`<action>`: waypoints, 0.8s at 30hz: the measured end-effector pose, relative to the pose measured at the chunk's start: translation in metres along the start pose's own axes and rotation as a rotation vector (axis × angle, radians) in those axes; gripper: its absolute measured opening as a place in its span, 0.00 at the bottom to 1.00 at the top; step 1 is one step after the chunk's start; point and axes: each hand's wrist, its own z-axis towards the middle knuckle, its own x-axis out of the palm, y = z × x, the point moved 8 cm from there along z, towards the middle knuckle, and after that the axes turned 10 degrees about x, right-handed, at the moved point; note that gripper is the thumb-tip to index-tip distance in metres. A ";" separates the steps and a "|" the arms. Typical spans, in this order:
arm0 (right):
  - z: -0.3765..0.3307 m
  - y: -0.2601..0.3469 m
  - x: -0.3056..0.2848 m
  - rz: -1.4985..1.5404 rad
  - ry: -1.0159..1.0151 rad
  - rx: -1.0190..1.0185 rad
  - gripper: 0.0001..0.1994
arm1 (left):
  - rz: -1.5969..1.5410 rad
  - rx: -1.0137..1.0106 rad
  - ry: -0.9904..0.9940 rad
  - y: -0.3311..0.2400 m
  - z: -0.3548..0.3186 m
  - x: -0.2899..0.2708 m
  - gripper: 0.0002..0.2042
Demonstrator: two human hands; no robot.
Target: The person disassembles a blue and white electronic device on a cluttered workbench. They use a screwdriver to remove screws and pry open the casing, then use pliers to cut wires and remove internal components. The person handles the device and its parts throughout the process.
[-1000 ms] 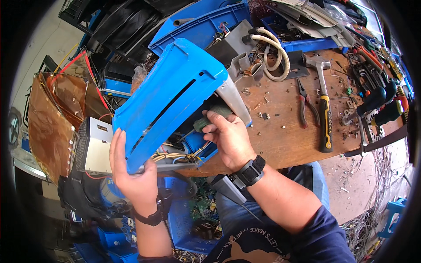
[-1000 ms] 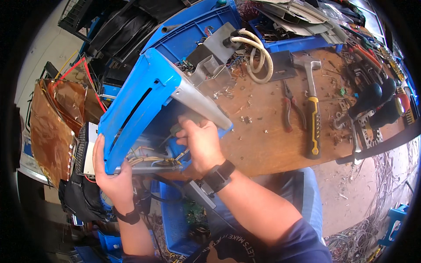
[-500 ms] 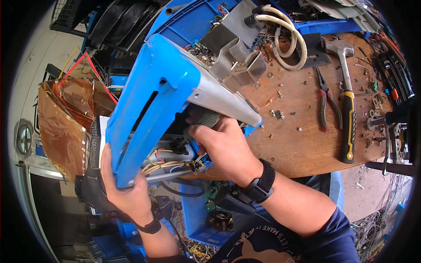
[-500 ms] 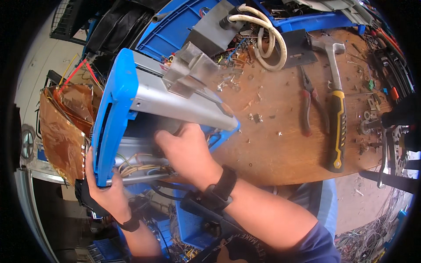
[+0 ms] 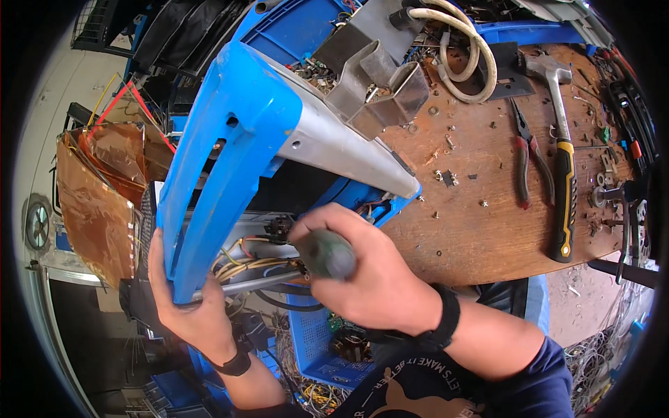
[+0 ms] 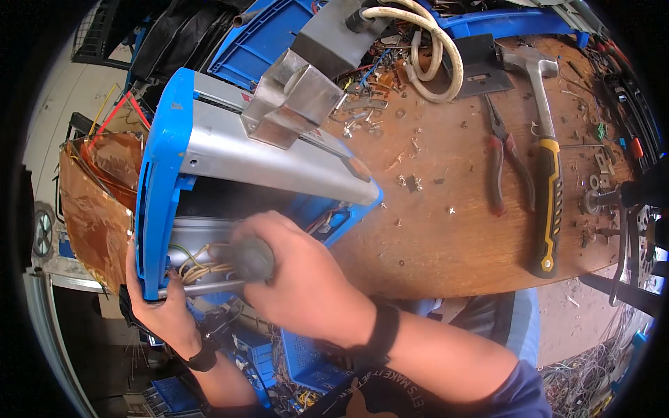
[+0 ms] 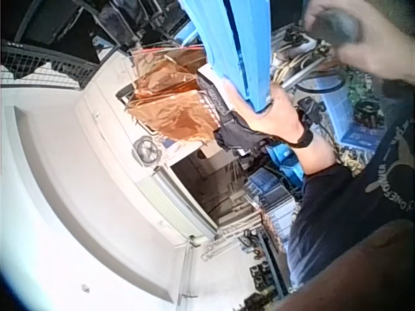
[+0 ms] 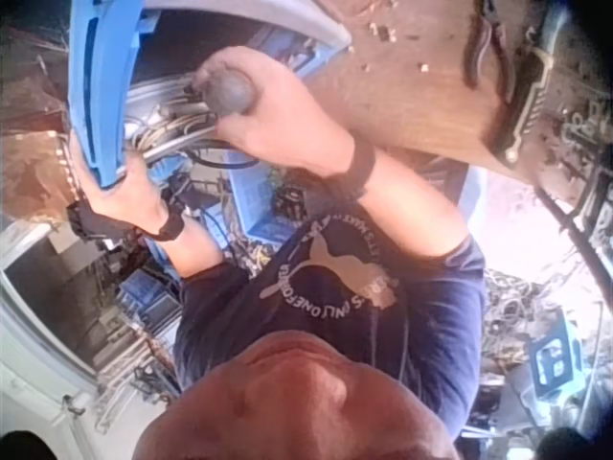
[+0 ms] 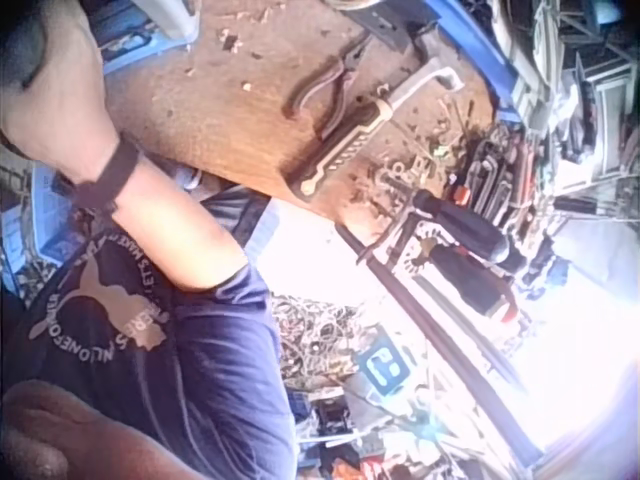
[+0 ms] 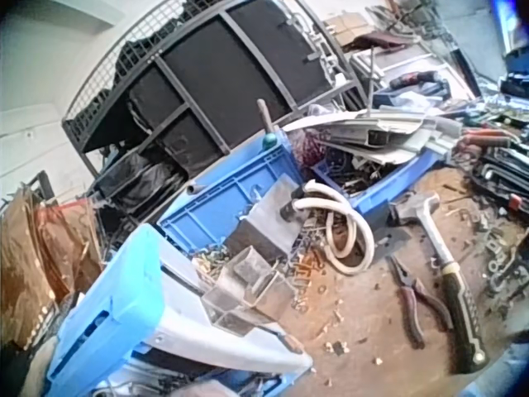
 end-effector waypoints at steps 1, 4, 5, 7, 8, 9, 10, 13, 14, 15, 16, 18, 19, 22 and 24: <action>-0.008 0.004 -0.005 -0.027 -0.034 -0.072 0.17 | -0.001 -0.008 -0.002 0.000 0.000 0.000 0.32; -0.025 0.008 -0.023 -0.100 -0.046 -0.094 0.20 | 0.020 0.006 -0.001 0.000 -0.001 -0.001 0.32; -0.030 0.010 -0.030 -0.110 -0.066 -0.115 0.20 | 0.029 0.005 -0.004 0.001 -0.002 -0.002 0.32; -0.037 0.004 -0.041 -0.093 -0.051 -0.019 0.21 | 0.039 0.006 -0.009 0.001 -0.002 -0.001 0.32; -0.041 0.002 -0.044 -0.075 -0.043 0.046 0.21 | 0.036 0.001 -0.011 0.000 -0.002 -0.001 0.32; -0.045 0.001 -0.046 -0.055 -0.038 0.113 0.21 | 0.032 -0.003 -0.010 0.000 -0.002 -0.001 0.32; -0.050 -0.005 -0.047 0.071 -0.073 0.232 0.21 | 0.029 -0.006 -0.009 -0.001 -0.001 0.000 0.32; -0.055 0.008 -0.051 -0.130 -0.022 0.069 0.21 | 0.066 -0.005 -0.007 -0.002 -0.001 -0.001 0.32; -0.055 0.007 -0.050 -0.127 -0.008 0.064 0.21 | 0.058 -0.011 -0.008 -0.002 -0.001 -0.001 0.32; -0.055 0.007 -0.049 -0.125 0.004 0.057 0.21 | 0.048 -0.016 -0.011 -0.001 -0.001 -0.001 0.32; -0.055 0.007 -0.048 -0.124 0.016 0.049 0.20 | 0.038 -0.021 -0.013 -0.001 -0.001 -0.001 0.32; -0.056 0.005 -0.045 -0.135 0.039 0.063 0.20 | 0.010 -0.038 -0.017 0.000 -0.001 0.000 0.32; -0.056 0.004 -0.044 -0.141 0.052 0.070 0.20 | -0.004 -0.047 -0.020 0.001 -0.001 0.000 0.32; -0.055 0.005 -0.040 -0.169 0.089 0.079 0.20 | 0.068 0.005 -0.028 -0.002 -0.001 -0.001 0.32; -0.053 -0.003 -0.040 -0.056 0.079 0.173 0.20 | 0.052 -0.021 -0.034 0.000 -0.002 -0.001 0.32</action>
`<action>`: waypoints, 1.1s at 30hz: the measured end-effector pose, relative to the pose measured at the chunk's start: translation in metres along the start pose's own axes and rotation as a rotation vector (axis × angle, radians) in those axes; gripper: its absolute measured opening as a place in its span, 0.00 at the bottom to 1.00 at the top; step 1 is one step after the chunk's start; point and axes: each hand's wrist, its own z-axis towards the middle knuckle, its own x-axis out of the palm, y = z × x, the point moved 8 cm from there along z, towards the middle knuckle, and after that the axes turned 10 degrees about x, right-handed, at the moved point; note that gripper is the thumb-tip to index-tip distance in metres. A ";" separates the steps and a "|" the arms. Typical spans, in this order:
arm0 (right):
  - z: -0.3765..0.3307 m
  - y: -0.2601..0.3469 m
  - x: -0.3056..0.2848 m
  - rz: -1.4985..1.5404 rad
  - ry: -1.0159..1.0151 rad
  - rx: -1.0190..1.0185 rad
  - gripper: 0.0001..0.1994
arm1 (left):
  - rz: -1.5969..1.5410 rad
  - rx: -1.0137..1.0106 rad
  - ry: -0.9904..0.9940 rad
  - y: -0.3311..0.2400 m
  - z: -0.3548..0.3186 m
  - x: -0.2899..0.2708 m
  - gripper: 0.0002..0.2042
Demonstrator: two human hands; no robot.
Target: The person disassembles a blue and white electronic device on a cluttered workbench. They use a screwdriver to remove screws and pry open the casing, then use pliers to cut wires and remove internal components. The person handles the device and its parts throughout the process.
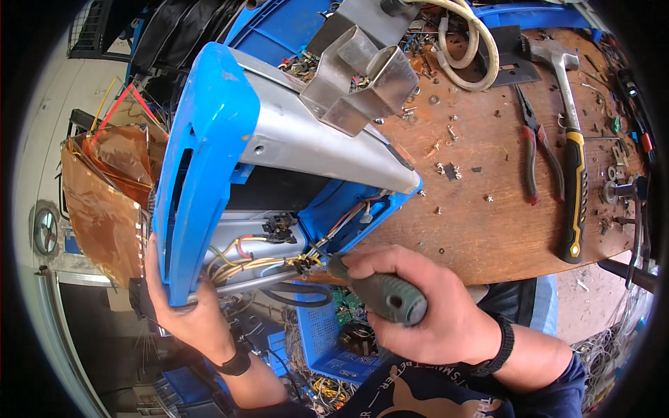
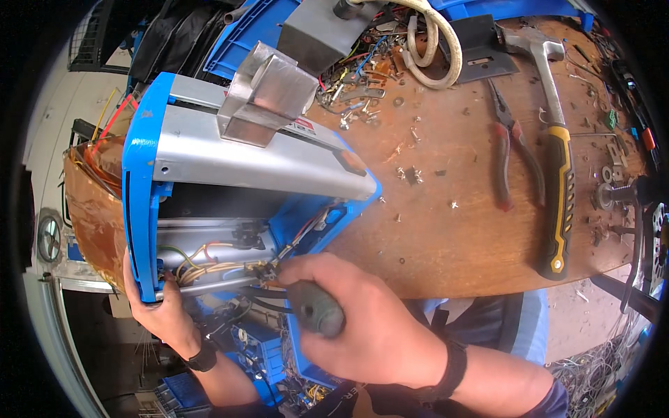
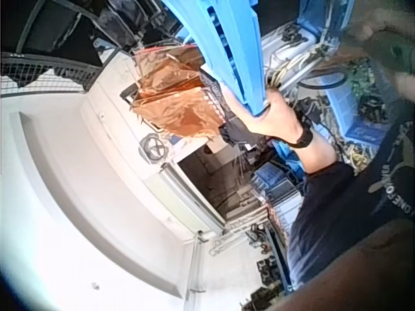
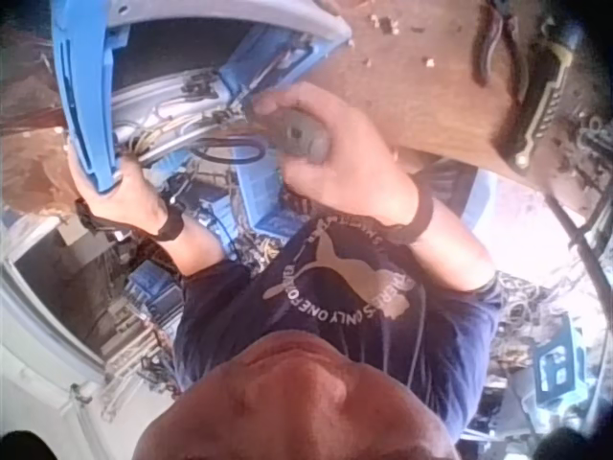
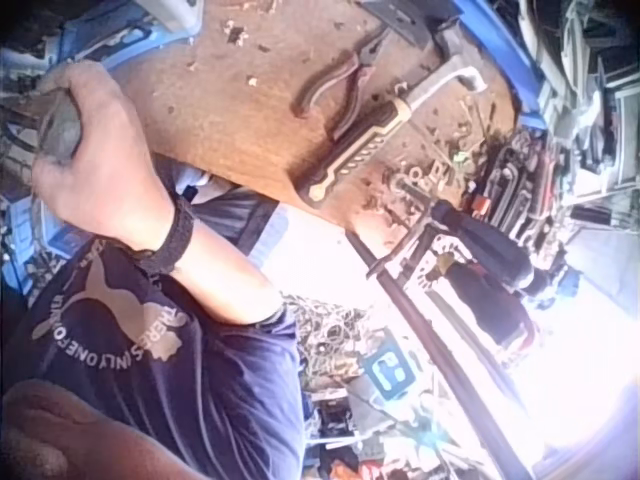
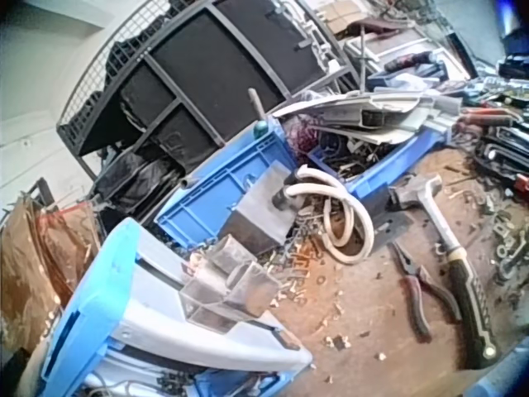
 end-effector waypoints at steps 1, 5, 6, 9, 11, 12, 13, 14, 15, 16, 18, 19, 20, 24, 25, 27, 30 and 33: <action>0.002 -0.004 0.001 0.059 0.000 0.045 0.20 | -0.009 -0.013 -0.002 0.001 0.000 0.000 0.32; 0.016 -0.017 0.005 0.247 -0.073 0.059 0.20 | -0.009 0.010 -0.001 0.000 0.000 0.000 0.32; 0.019 -0.023 0.009 0.387 -0.047 0.128 0.20 | -0.006 0.011 0.002 0.001 0.000 0.000 0.31; 0.024 -0.035 0.015 0.543 -0.012 0.162 0.20 | 0.014 0.014 0.014 0.000 0.001 0.000 0.31; 0.025 -0.039 0.017 0.558 -0.018 0.161 0.20 | 0.025 0.016 0.018 0.000 0.001 0.000 0.31; 0.025 -0.040 0.018 0.546 -0.018 0.170 0.20 | 0.029 0.017 0.019 0.001 0.001 0.000 0.31; 0.026 -0.042 0.018 0.534 -0.018 0.180 0.20 | 0.034 0.018 0.020 0.001 0.001 0.000 0.31; 0.027 -0.043 0.018 0.522 -0.018 0.190 0.19 | 0.036 0.024 0.021 0.000 0.001 0.000 0.31; 0.028 -0.043 0.018 0.571 -0.011 0.202 0.19 | 0.039 0.030 0.020 -0.001 0.001 0.000 0.31; 0.028 -0.043 0.018 0.619 -0.005 0.214 0.19 | 0.042 0.035 0.020 -0.002 0.002 -0.001 0.31; 0.029 -0.045 0.019 0.726 -0.003 0.244 0.19 | 0.043 0.044 0.013 -0.002 0.002 0.000 0.30; 0.030 -0.047 0.020 0.784 -0.007 0.262 0.20 | 0.043 0.048 0.010 -0.002 0.002 0.000 0.30; 0.032 -0.049 0.020 0.841 -0.011 0.281 0.20 | 0.041 0.046 0.008 -0.002 0.001 0.000 0.30; 0.035 -0.044 0.018 0.766 -0.023 0.310 0.20 | 0.026 0.029 0.013 -0.003 0.001 0.000 0.31; 0.035 -0.043 0.019 0.693 -0.022 0.277 0.19 | 0.018 0.023 0.016 -0.003 0.001 0.000 0.31; 0.033 -0.040 0.019 0.613 -0.018 0.230 0.18 | 0.024 0.036 0.022 -0.004 0.003 0.001 0.31; 0.028 -0.033 0.017 0.505 -0.007 0.164 0.17 | 0.007 0.049 0.024 -0.007 0.004 0.002 0.31; 0.023 -0.025 0.015 0.236 0.020 0.013 0.19 | -0.002 0.046 0.019 -0.005 0.003 0.002 0.31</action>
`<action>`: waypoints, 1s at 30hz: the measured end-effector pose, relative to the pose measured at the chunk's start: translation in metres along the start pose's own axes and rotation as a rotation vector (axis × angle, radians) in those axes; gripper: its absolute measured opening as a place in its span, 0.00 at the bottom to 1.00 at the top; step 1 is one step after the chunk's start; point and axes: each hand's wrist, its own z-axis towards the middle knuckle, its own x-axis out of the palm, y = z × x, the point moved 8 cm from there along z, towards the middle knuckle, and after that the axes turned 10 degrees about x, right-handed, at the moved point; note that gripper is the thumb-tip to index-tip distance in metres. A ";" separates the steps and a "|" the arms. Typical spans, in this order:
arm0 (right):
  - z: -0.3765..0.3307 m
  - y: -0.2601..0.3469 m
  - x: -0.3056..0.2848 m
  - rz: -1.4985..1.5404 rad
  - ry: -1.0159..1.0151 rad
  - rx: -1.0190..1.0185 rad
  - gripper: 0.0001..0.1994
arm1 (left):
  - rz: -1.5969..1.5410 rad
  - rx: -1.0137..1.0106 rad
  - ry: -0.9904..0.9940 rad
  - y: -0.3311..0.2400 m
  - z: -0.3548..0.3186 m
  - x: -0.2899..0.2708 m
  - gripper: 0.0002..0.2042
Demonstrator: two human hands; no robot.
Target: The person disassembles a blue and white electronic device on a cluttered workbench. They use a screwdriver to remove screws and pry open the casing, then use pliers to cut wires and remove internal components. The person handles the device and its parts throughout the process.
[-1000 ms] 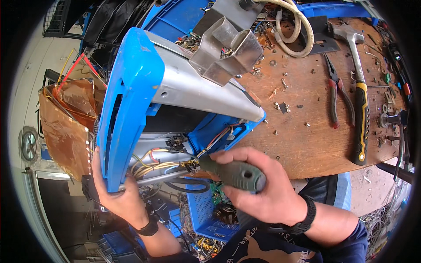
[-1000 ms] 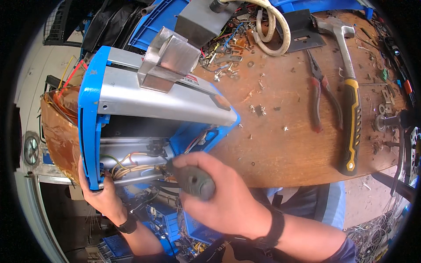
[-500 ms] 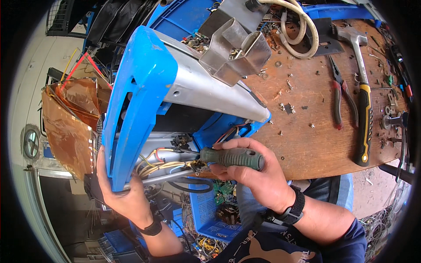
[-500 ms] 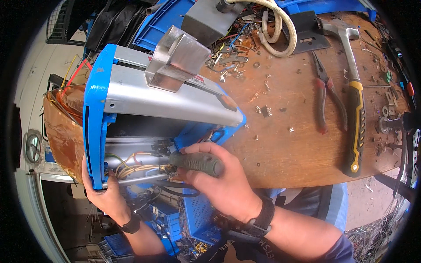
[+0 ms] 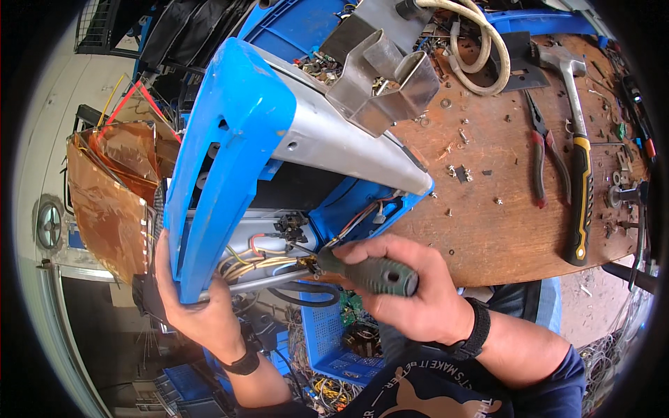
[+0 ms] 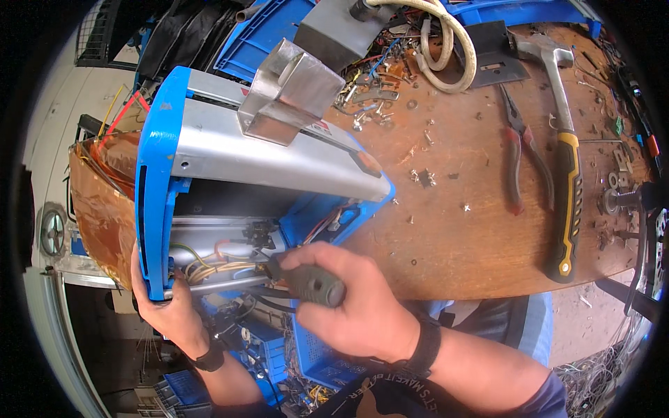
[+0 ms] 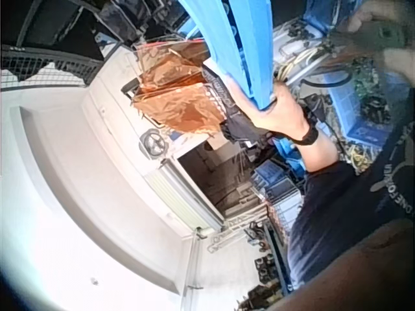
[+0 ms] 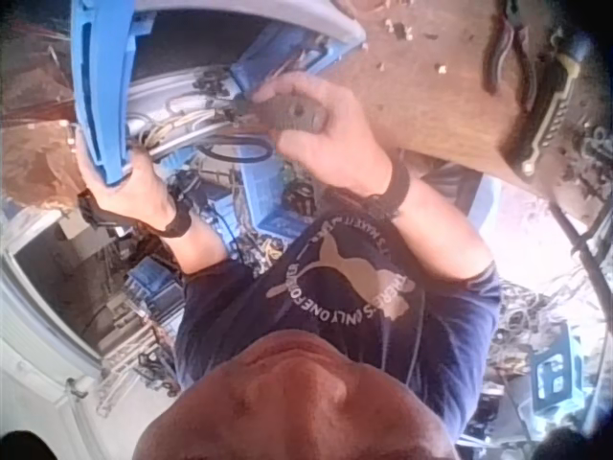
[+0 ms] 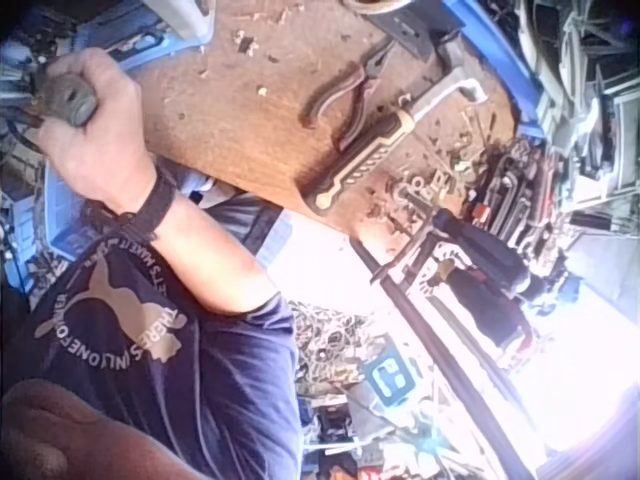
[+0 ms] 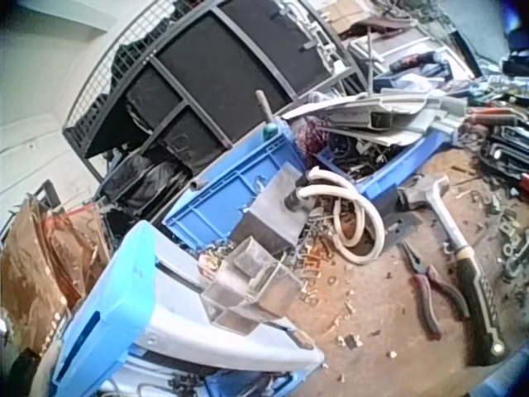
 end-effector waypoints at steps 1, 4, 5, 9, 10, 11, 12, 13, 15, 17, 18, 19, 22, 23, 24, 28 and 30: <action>-0.003 0.006 0.002 -0.082 0.024 -0.071 0.19 | 0.000 -0.002 -0.001 0.001 0.000 0.000 0.31; -0.007 0.014 0.008 -0.230 0.053 -0.176 0.21 | 0.018 0.008 0.002 -0.001 0.000 -0.001 0.31; -0.006 0.016 0.007 -0.245 0.060 -0.167 0.21 | 0.015 0.002 -0.002 -0.001 -0.001 -0.001 0.31; -0.006 0.020 0.011 -0.294 0.088 -0.181 0.21 | 0.003 -0.012 -0.008 0.000 -0.002 -0.001 0.31; -0.007 0.021 0.011 -0.297 0.081 -0.202 0.21 | -0.001 -0.014 -0.006 0.000 -0.002 -0.001 0.31; -0.008 0.021 0.010 -0.300 0.075 -0.222 0.21 | 0.011 -0.008 -0.002 -0.001 -0.002 -0.001 0.31; -0.008 0.021 0.011 -0.303 0.070 -0.243 0.21 | 0.023 -0.002 0.001 -0.002 -0.001 -0.001 0.31; -0.009 0.021 0.011 -0.309 0.071 -0.243 0.21 | 0.036 0.004 0.004 -0.002 0.000 -0.001 0.31; -0.011 0.020 0.011 -0.321 0.073 -0.239 0.21 | 0.051 0.012 0.011 -0.002 0.000 -0.001 0.31; -0.013 0.020 0.013 -0.337 0.078 -0.225 0.21 | 0.051 0.012 0.014 -0.001 -0.001 -0.002 0.31; -0.013 0.020 0.013 -0.346 0.081 -0.218 0.21 | 0.044 0.008 0.010 0.000 -0.001 -0.002 0.31; -0.012 0.014 0.013 -0.393 0.091 -0.148 0.21 | 0.036 0.004 0.006 0.000 -0.001 -0.002 0.31; -0.016 0.004 0.006 -0.447 0.083 -0.064 0.21 | 0.038 0.008 0.000 -0.002 0.000 0.000 0.30; -0.022 0.003 0.006 -0.404 0.057 -0.119 0.21 | 0.046 0.016 -0.004 -0.003 0.002 0.000 0.29; -0.025 0.005 0.007 -0.354 0.032 -0.166 0.20 | 0.058 0.023 0.002 -0.003 0.002 0.000 0.29; -0.024 0.015 0.008 -0.508 0.022 -0.126 0.20 | 0.027 -0.032 0.007 0.000 -0.001 -0.002 0.29; -0.026 0.021 0.001 -0.452 -0.006 -0.141 0.20 | 0.072 0.006 0.011 0.000 -0.002 -0.003 0.30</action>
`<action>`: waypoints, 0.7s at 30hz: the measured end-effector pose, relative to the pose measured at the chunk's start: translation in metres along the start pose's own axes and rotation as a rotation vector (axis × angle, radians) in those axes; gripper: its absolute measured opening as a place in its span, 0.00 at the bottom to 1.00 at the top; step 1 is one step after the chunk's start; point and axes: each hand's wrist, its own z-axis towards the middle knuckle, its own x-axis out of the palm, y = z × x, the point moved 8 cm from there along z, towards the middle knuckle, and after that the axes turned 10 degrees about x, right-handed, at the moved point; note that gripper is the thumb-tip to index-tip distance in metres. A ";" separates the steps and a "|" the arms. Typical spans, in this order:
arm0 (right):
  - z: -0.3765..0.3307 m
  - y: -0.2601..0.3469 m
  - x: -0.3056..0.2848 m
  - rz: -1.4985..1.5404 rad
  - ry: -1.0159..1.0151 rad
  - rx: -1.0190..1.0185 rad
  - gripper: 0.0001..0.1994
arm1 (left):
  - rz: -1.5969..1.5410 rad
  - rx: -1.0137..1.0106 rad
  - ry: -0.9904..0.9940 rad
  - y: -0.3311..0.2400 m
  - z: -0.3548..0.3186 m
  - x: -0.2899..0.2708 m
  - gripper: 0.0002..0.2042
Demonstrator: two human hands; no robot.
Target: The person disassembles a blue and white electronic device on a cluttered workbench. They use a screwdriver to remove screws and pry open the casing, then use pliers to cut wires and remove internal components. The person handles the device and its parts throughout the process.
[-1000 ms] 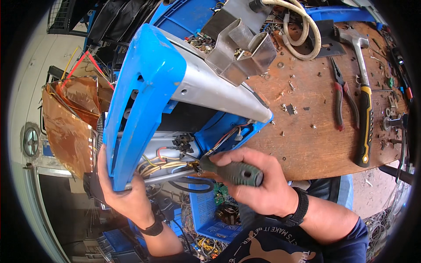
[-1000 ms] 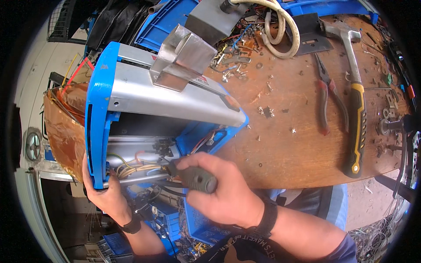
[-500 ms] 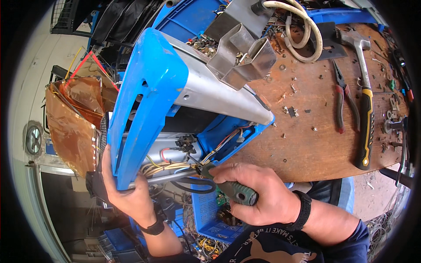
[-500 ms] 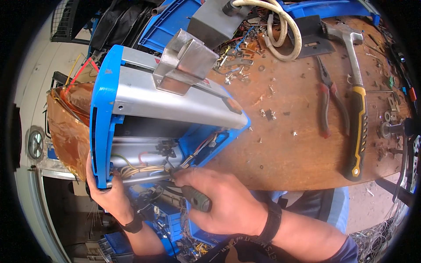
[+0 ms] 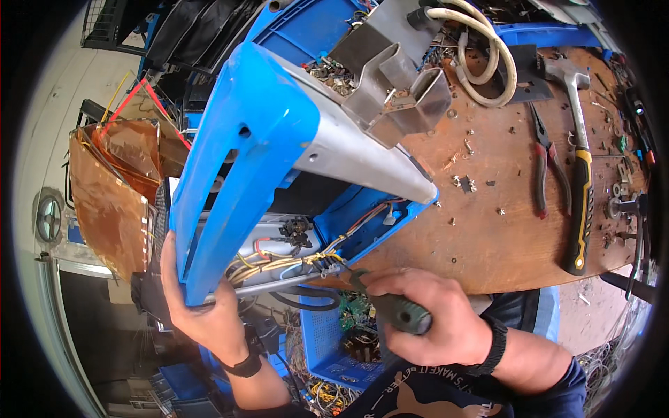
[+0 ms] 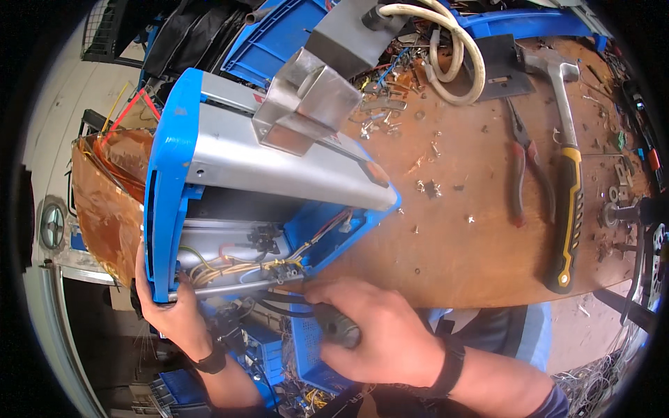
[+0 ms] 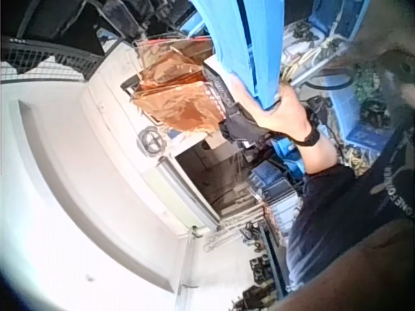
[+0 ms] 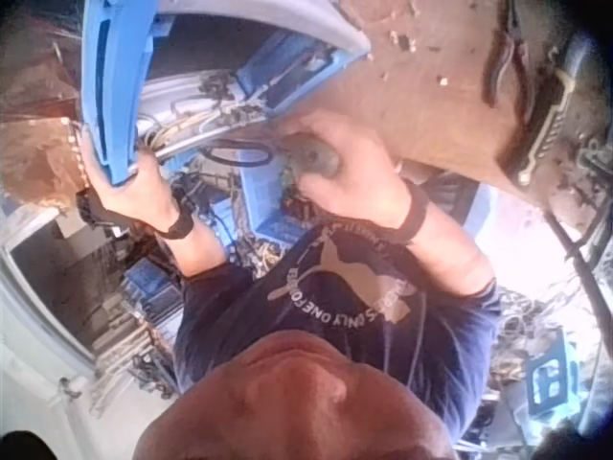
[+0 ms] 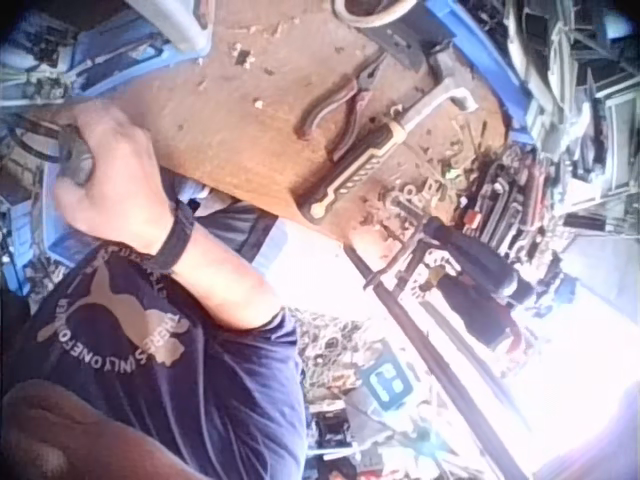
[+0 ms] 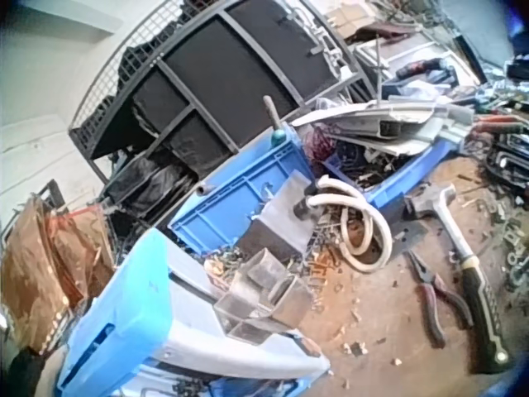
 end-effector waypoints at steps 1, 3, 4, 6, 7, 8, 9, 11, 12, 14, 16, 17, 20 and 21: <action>-0.001 0.001 -0.004 0.030 -0.016 -0.001 0.20 | -0.001 0.008 -0.004 -0.001 0.001 0.001 0.30; -0.004 0.011 -0.009 0.010 -0.018 -0.039 0.20 | -0.006 0.015 -0.007 -0.001 0.001 0.001 0.31; -0.006 0.015 -0.011 0.000 -0.020 -0.059 0.20 | -0.010 0.014 -0.006 -0.001 0.001 0.001 0.31; -0.008 0.016 -0.013 -0.025 -0.004 -0.073 0.23 | -0.036 0.020 -0.009 -0.001 0.001 0.002 0.32; -0.009 0.018 -0.014 -0.025 -0.016 -0.086 0.23 | -0.057 0.027 -0.013 -0.002 0.001 0.003 0.32; -0.010 0.020 -0.015 -0.026 -0.029 -0.099 0.23 | -0.079 0.033 -0.017 -0.002 0.001 0.003 0.32; -0.010 0.022 -0.014 -0.042 -0.021 -0.110 0.23 | -0.083 0.022 -0.009 0.000 0.001 0.003 0.32; -0.011 0.027 -0.014 -0.076 -0.007 -0.132 0.23 | -0.092 0.001 0.006 0.001 0.000 0.002 0.32; -0.012 0.029 -0.015 -0.095 0.005 -0.109 0.22 | -0.086 0.005 0.003 0.001 0.000 0.002 0.32; -0.016 0.041 -0.018 -0.131 0.027 -0.062 0.19 | -0.073 0.013 -0.004 0.001 0.001 0.002 0.33; -0.018 0.056 -0.023 -0.145 0.013 -0.130 0.18 | -0.080 0.030 -0.010 0.001 0.001 0.002 0.33; -0.019 0.062 -0.027 -0.116 0.001 -0.156 0.18 | -0.084 0.039 -0.012 0.001 0.001 0.002 0.33; -0.021 0.070 -0.038 -0.052 0.053 -0.221 0.18 | -0.061 0.028 -0.002 0.000 0.001 0.001 0.33; -0.024 0.072 -0.042 -0.038 0.064 -0.276 0.20 | -0.059 0.035 -0.006 -0.001 0.001 0.001 0.33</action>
